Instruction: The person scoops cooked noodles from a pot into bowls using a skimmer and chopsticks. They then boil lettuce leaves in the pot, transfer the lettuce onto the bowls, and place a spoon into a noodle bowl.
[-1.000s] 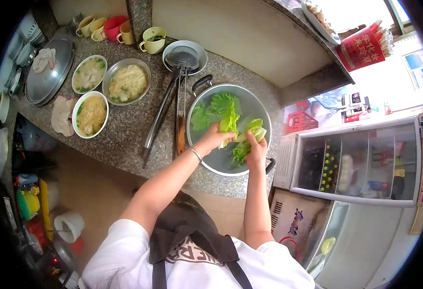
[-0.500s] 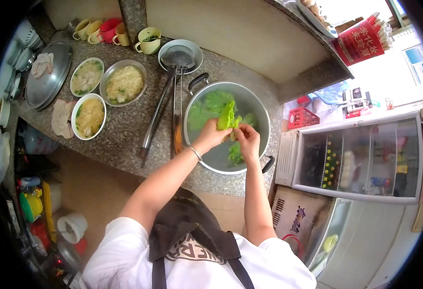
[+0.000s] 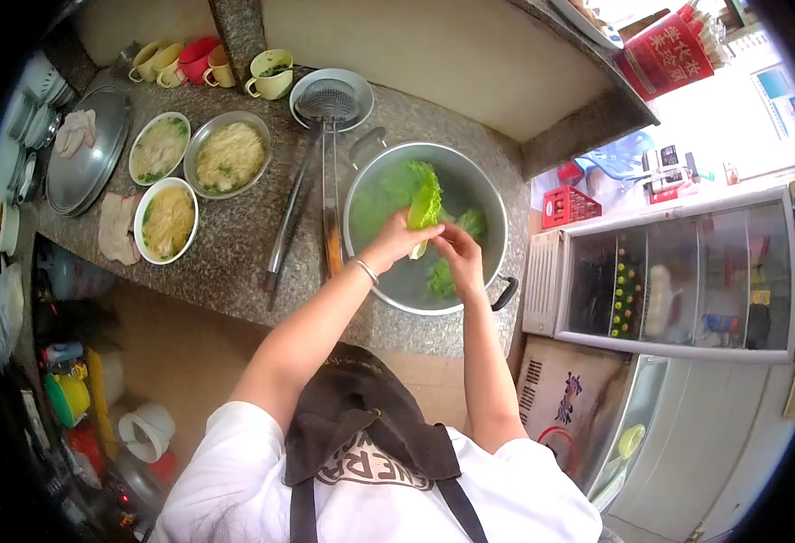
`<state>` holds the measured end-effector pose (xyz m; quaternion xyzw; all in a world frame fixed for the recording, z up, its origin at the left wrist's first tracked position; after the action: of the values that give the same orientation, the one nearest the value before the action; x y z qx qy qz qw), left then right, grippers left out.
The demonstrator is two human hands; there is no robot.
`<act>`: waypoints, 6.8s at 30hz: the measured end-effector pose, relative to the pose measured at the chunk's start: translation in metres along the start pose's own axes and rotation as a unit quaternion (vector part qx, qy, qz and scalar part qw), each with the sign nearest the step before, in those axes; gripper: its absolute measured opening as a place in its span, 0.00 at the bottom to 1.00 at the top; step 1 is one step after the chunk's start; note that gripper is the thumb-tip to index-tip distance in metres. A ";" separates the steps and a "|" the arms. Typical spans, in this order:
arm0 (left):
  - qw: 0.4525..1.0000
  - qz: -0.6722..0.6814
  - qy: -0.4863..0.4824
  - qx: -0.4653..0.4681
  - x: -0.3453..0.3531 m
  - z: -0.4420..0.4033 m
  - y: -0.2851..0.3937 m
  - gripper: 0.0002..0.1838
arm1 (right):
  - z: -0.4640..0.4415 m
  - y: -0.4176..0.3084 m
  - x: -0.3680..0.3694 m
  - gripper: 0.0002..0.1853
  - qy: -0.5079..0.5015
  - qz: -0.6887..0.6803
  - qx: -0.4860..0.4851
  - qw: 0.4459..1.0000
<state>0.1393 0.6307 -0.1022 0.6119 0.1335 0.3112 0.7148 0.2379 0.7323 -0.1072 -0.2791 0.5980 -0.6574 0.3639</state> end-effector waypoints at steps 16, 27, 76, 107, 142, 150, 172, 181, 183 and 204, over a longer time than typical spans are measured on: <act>0.966 0.046 0.248 0.050 -0.177 0.182 0.018 0.15 | 0.054 0.034 0.051 0.15 0.028 0.117 -0.016 0.993; 0.882 0.086 0.432 -0.165 -0.288 0.417 -0.091 0.13 | 0.042 0.036 0.236 0.37 0.117 0.467 -0.073 0.873; 0.926 0.023 0.324 -0.190 -0.378 0.399 -0.113 0.13 | 0.230 -0.001 -0.008 0.21 0.182 0.280 0.023 0.942; 0.928 -0.048 0.327 -0.171 -0.349 0.379 -0.108 0.11 | 0.145 0.062 -0.020 0.18 0.209 0.323 0.103 0.917; 0.878 -0.101 0.451 -0.124 -0.509 0.429 -0.074 0.14 | 0.139 0.010 0.143 0.25 0.200 0.077 -0.073 0.974; 0.847 -0.167 0.498 -0.075 -0.659 0.432 -0.007 0.13 | 0.043 0.023 0.256 0.25 0.230 0.251 -0.136 0.930; 0.628 -0.674 0.355 -0.159 -0.850 0.205 0.169 0.39 | 0.144 0.081 0.276 0.18 0.305 0.448 0.072 0.837; 0.710 -0.631 0.291 -0.116 -0.919 0.184 0.153 0.37 | 0.142 0.087 0.278 0.19 0.364 0.441 0.061 0.818; 0.725 -0.621 0.290 -0.072 -0.966 0.173 0.134 0.33 | 0.139 0.077 0.284 0.19 0.360 0.398 0.071 0.841; 0.658 -0.653 0.373 -0.039 -0.804 0.250 0.272 0.25 | 0.143 0.068 0.231 0.19 0.386 0.368 0.009 0.846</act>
<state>-0.4137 -0.0410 0.0592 0.1715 0.7419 -0.0283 0.6476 0.2293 0.4601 -0.1721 0.2408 0.7432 -0.5353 0.3211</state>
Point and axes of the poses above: each hand's wrist, its own z-axis away from the middle knuckle, its own x-axis out of the palm, y = z × x, the point moved 8 cm from there along -z, towards the middle knuckle, and after that the axes turned 4 degrees about -z, right-handed, at the moved point
